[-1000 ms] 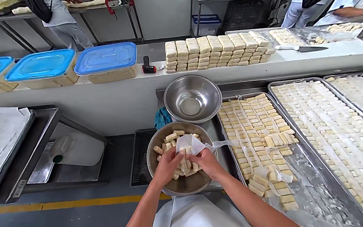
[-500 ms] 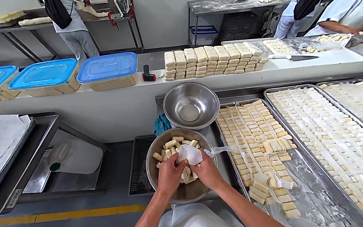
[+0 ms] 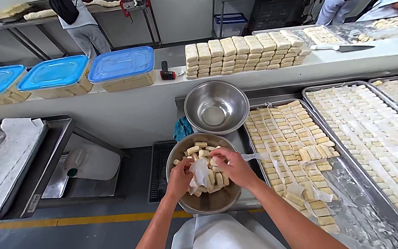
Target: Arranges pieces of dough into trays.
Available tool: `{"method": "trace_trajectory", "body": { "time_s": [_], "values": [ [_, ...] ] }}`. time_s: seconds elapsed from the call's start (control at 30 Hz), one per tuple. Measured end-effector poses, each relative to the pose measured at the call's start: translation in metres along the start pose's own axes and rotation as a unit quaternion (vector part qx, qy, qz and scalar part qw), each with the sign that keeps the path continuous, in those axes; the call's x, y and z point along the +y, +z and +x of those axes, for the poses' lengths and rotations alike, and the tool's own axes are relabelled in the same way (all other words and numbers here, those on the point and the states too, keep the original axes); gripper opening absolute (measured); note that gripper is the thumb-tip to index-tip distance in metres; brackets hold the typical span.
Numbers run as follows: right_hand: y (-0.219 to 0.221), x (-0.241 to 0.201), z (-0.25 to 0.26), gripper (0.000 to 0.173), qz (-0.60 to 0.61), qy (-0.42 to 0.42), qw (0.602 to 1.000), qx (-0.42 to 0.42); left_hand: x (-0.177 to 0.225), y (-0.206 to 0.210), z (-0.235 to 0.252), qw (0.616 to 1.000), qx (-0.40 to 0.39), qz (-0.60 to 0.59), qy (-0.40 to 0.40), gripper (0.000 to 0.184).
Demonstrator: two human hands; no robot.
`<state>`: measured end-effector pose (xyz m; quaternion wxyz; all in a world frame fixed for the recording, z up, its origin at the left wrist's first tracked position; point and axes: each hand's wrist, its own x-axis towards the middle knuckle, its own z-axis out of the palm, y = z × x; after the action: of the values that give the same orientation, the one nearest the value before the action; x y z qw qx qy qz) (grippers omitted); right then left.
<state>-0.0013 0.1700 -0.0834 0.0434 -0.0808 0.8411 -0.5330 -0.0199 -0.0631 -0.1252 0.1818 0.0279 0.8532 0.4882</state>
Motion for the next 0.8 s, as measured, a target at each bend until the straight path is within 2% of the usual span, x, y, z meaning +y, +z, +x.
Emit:
{"method": "trace_trajectory", "body": {
  "time_s": [0.1,0.13,0.2,0.27,0.33,0.4,0.47,0.53,0.63,0.73,0.8],
  "values": [
    [0.017,0.003,0.0,0.066,-0.024,0.055,0.994,-0.093,0.008,0.003,-0.007,0.994,0.003,-0.092,0.052,0.031],
    [0.024,0.005,-0.001,0.067,-0.023,0.055,0.992,-0.107,0.014,0.005,-0.01,0.989,0.003,-0.128,0.072,0.03],
    [0.034,0.011,-0.004,0.048,-0.005,0.035,0.995,-0.089,0.024,0.006,-0.014,0.983,0.009,-0.158,0.098,0.027],
    [0.036,0.015,-0.005,0.027,-0.008,-0.003,0.999,-0.036,0.026,0.005,-0.014,0.981,0.022,-0.152,0.116,0.029],
    [0.034,0.018,-0.006,0.018,-0.032,-0.051,0.998,0.024,0.024,0.006,-0.014,0.983,0.028,-0.133,0.121,0.033],
    [0.028,0.02,-0.004,0.016,-0.024,-0.079,0.996,0.043,0.023,0.009,-0.014,0.984,0.029,-0.122,0.129,0.036],
    [0.026,0.015,-0.006,0.017,0.047,-0.06,0.996,0.051,0.021,0.012,-0.014,0.983,0.026,-0.114,0.139,0.04],
    [0.026,0.006,-0.006,0.02,0.18,-0.008,0.98,0.08,0.018,0.014,-0.013,0.985,0.025,-0.086,0.149,0.039],
    [0.016,-0.013,-0.003,0.032,0.38,0.041,0.918,0.103,0.009,0.016,-0.008,0.984,0.037,-0.045,0.171,0.043],
    [-0.009,-0.03,-0.003,0.043,0.47,0.062,0.872,0.12,-0.003,0.014,-0.001,0.984,0.075,-0.019,0.16,0.041],
    [-0.03,-0.036,-0.004,0.043,0.499,0.034,0.856,0.131,-0.012,0.01,0.003,0.985,0.11,-0.005,0.136,0.041]
  ]
}}
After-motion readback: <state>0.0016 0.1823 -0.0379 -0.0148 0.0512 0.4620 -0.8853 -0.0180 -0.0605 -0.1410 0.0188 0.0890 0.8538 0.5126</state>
